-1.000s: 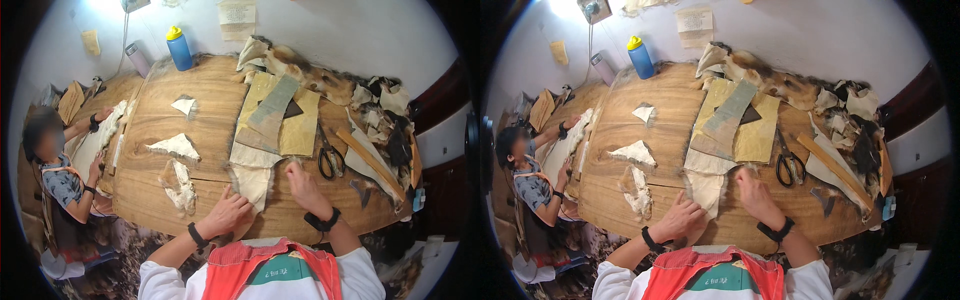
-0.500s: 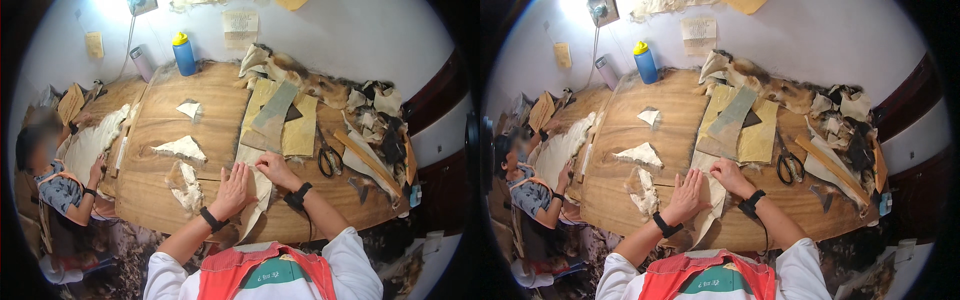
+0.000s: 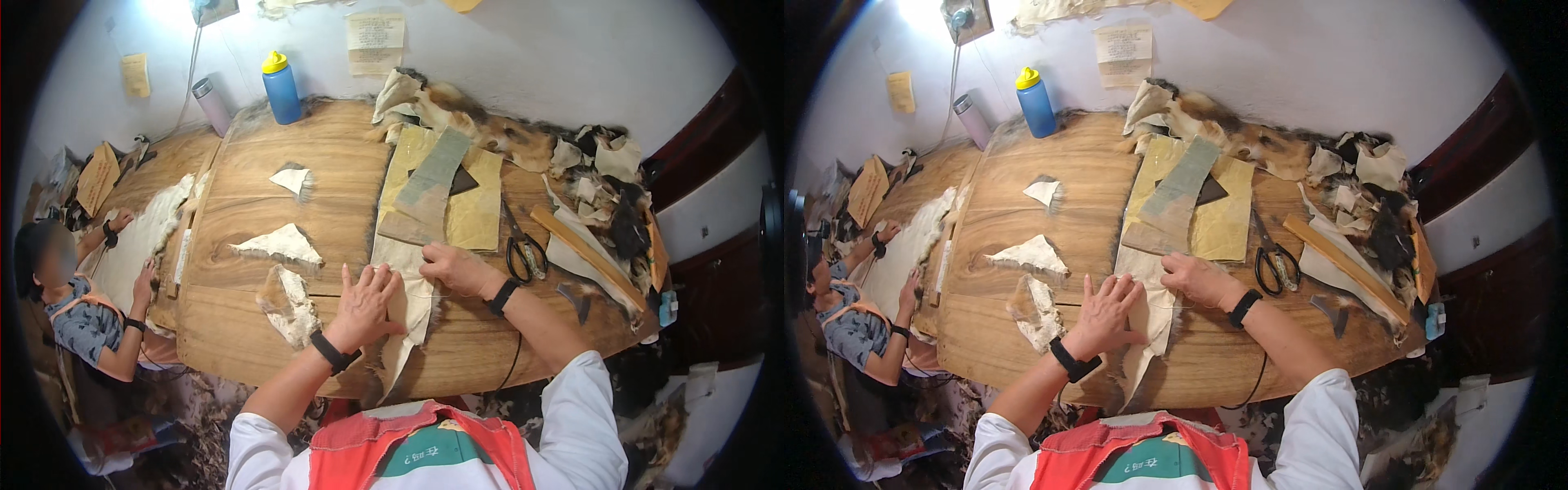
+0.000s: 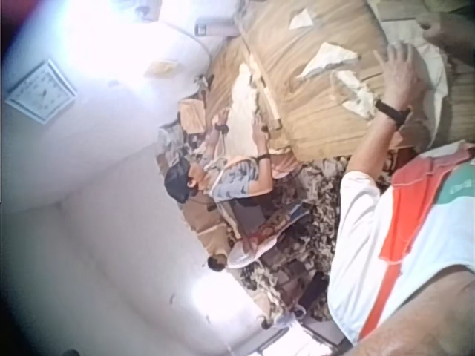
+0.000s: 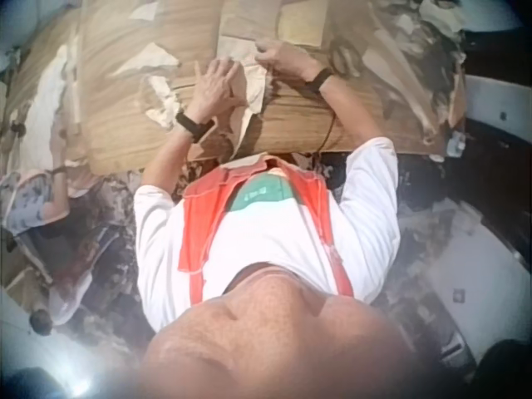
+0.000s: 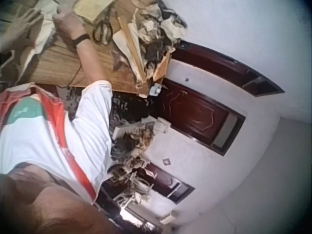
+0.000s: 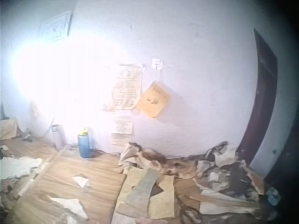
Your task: Cutting pieces of leather and fur using a template and a hand knife in a workshop.
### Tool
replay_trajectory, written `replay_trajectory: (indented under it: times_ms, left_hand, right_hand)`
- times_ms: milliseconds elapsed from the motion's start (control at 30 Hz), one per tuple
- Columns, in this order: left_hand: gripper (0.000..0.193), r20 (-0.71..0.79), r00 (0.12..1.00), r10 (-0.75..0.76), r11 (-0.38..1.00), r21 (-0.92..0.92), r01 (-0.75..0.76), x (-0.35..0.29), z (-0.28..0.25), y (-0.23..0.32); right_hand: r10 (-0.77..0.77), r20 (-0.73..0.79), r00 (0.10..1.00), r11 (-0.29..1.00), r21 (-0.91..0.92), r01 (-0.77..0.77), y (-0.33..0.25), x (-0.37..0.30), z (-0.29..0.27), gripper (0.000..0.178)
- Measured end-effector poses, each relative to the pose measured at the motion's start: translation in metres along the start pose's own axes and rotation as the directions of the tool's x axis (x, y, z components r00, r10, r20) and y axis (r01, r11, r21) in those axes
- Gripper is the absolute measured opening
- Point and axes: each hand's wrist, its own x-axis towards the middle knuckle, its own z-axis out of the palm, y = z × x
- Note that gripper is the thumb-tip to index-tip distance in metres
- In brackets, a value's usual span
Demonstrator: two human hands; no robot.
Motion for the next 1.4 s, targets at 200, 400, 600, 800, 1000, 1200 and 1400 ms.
replay_trajectory:
  times_ms: [200, 400, 600, 800, 1000, 1200, 1400]
  left_hand:
    - [0.098, 0.088, 0.996, 0.022, 0.999, 0.042, -0.026, 0.010, -0.011, 0.003]
    - [0.089, -0.164, 0.970, 0.182, 0.982, -0.030, -0.189, 0.018, 0.039, 0.000]
    - [0.106, -0.062, 0.952, 0.299, 0.954, 0.003, -0.299, 0.034, 0.047, 0.012]
    - [0.117, 0.023, 0.972, 0.235, 0.972, -0.012, -0.234, 0.028, 0.036, -0.002]
    - [0.120, 0.141, 0.954, 0.266, 0.964, -0.032, -0.264, 0.041, 0.025, 0.021]
    - [0.123, 0.372, 0.922, 0.108, 0.992, 0.021, -0.125, 0.037, 0.001, 0.021]
    - [0.074, 0.404, 0.906, 0.126, 0.809, -0.570, 0.142, 0.028, -0.014, 0.059]
  right_hand:
    - [0.078, -0.121, 0.990, 0.995, -0.056, -0.085, 0.003, -0.021, -0.013, 0.007]
    - [0.649, -0.502, 0.572, 0.759, 0.478, -0.442, -0.039, -0.080, -0.029, 0.005]
    - [0.847, -0.529, -0.051, 0.428, 0.736, -0.525, -0.114, -0.212, -0.023, 0.011]
    - [0.740, -0.603, -0.298, 0.272, 0.674, -0.687, -0.113, -0.301, -0.040, 0.016]
    - [0.565, -0.764, -0.311, 0.075, 0.423, -0.903, -0.099, -0.450, -0.092, 0.014]
    - [0.561, -0.726, -0.398, -0.424, 0.161, -0.891, -0.024, -0.578, -0.152, 0.014]
    - [0.553, -0.754, -0.355, -0.571, -0.033, -0.820, 0.023, -0.711, -0.222, 0.007]
